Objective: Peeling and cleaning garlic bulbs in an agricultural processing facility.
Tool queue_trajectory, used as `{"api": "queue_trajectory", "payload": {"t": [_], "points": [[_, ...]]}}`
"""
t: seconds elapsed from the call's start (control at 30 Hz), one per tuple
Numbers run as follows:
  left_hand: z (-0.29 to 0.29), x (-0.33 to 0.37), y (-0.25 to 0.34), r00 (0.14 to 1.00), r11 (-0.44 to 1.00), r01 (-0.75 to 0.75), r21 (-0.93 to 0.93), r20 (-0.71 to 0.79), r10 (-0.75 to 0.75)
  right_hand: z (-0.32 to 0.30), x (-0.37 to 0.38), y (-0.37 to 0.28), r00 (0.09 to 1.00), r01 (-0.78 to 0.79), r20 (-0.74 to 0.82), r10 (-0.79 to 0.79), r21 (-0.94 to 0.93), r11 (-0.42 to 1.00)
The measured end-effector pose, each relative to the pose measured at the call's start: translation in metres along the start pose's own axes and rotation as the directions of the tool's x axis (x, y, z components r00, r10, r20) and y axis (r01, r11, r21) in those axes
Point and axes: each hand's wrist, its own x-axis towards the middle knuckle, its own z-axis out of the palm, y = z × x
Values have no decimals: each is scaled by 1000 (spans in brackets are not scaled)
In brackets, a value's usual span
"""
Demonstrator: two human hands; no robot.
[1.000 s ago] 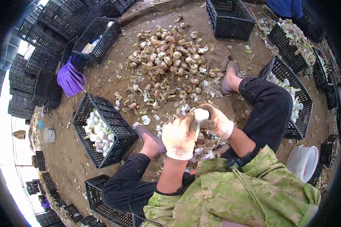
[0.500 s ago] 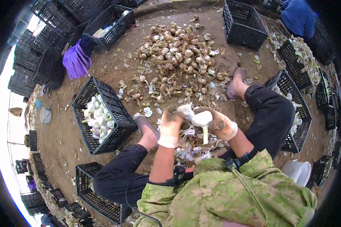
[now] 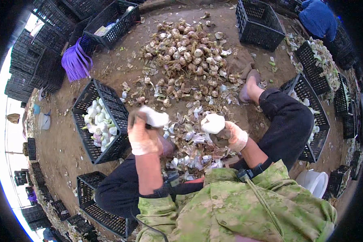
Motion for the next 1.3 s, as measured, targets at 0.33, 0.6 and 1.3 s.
{"api": "queue_trajectory", "payload": {"t": [0.33, 0.6, 1.3], "points": [[-3, -52, -57, 723, 566, -612, 552, 681, 117, -16, -3, 16, 962, -16, 265, 66, -186, 982], [-6, -41, -64, 973, 963, 222, 152, -100, -208, -24, 6, 14, 923, -193, 273, 271, -281, 940], [-62, 47, -18, 998, 996, 0, -86, 64, 5, 10, 59, -64, 960, -177, -255, -119, -877, 447]]}}
